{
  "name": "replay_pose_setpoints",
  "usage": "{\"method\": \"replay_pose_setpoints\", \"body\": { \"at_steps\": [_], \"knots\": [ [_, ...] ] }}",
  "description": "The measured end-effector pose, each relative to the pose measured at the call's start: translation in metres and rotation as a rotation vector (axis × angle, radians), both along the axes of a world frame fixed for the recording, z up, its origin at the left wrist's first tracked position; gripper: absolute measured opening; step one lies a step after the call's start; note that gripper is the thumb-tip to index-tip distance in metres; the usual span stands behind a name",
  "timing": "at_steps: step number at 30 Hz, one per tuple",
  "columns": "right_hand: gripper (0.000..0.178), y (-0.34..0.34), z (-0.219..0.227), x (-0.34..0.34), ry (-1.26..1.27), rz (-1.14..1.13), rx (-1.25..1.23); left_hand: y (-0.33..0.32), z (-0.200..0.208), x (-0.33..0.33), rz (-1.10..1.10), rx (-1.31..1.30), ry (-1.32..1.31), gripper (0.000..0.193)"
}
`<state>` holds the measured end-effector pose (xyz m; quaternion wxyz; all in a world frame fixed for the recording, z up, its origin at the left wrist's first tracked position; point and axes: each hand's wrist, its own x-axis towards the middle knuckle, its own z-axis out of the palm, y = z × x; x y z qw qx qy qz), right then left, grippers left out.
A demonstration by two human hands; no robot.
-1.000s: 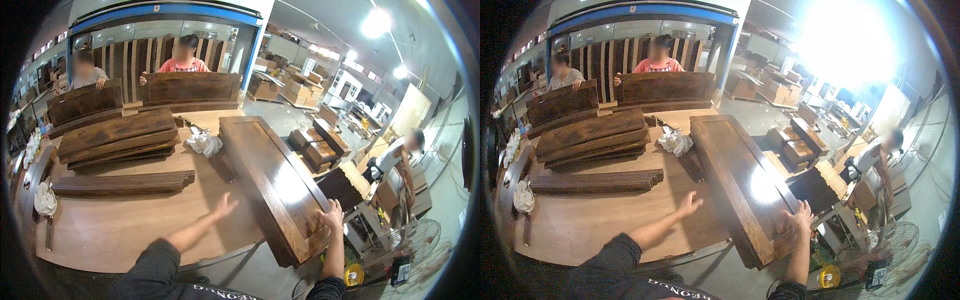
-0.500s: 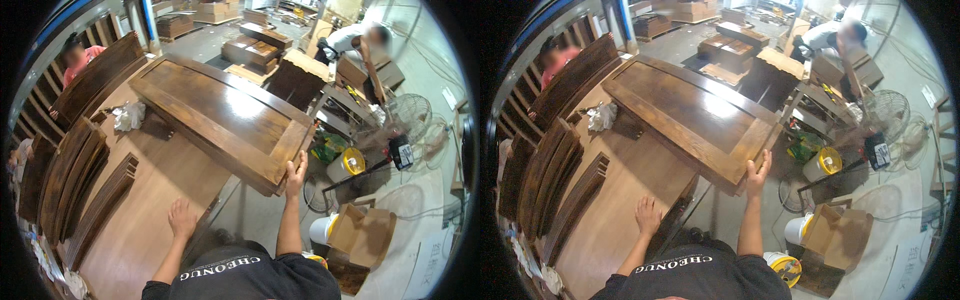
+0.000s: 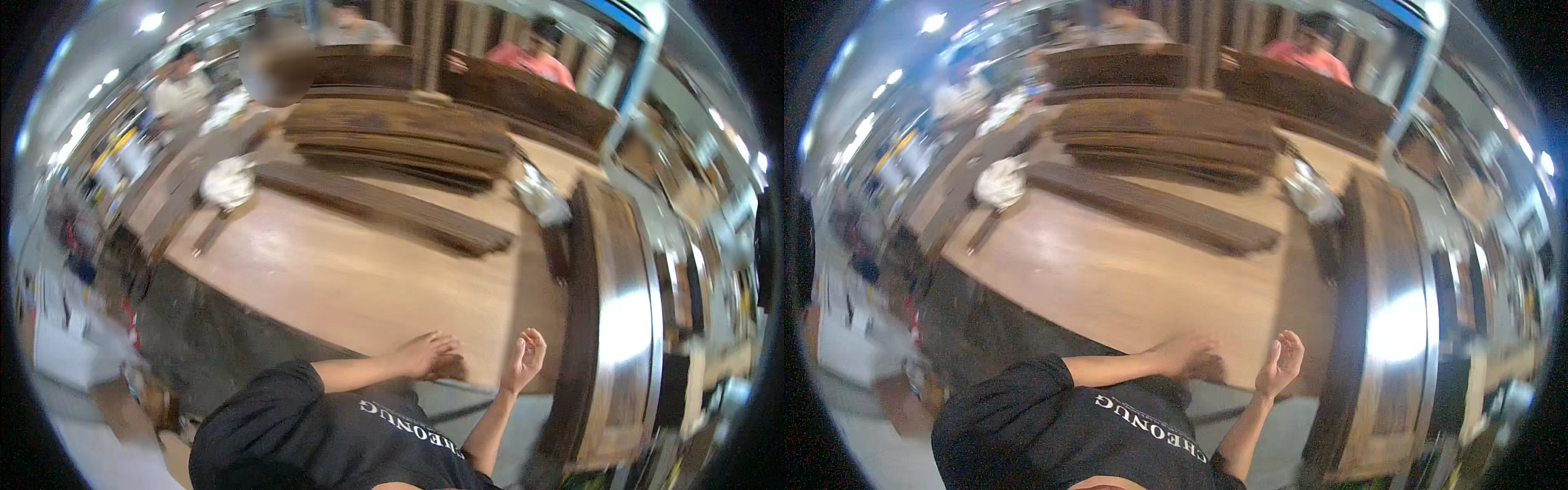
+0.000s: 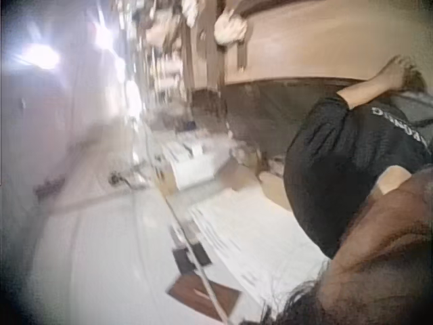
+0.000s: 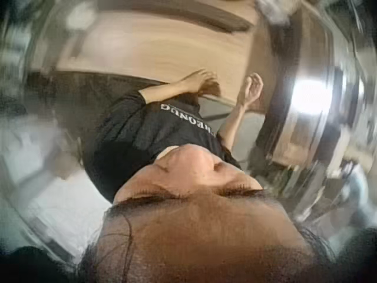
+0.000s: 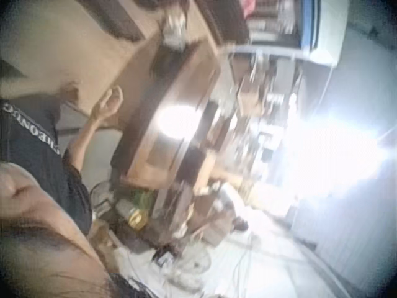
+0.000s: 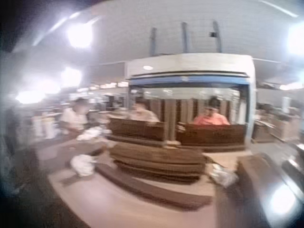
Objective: The person picks up wooden planks and smaller wooden pieces from a table and stacks them into piles. The person repeatedly lifts, turns, and places the wood pieces while other people work in the background.
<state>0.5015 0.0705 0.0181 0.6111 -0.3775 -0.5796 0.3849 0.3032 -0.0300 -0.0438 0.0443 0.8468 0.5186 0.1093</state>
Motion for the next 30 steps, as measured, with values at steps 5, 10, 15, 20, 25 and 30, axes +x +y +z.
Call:
{"method": "replay_pose_setpoints", "body": {
  "at_steps": [5,10,15,20,25,30],
  "knots": [
    [0.060,0.113,-0.044,-0.104,-0.132,-0.007,-0.177,-0.069,-0.017,-0.154,0.442,0.167,-0.415,0.033],
    [0.071,0.204,-0.074,-0.139,-0.074,0.352,-0.466,-0.167,0.033,-0.362,1.245,0.443,-0.462,0.028],
    [0.051,0.153,-0.100,-0.198,0.094,0.166,-0.444,-0.266,0.018,-0.541,1.756,0.349,-0.242,0.051],
    [0.055,0.091,-0.107,-0.160,-0.323,0.061,-0.468,-0.240,0.012,-0.589,1.804,-0.103,-0.129,0.073],
    [0.069,-0.007,0.033,-0.261,-0.118,0.496,-0.575,-0.217,0.005,-0.536,1.635,-0.047,-0.219,0.074],
    [0.078,-0.113,0.231,-0.397,0.469,1.448,-0.414,-0.201,0.012,-0.439,1.380,-0.007,-0.038,0.072]
  ]
}}
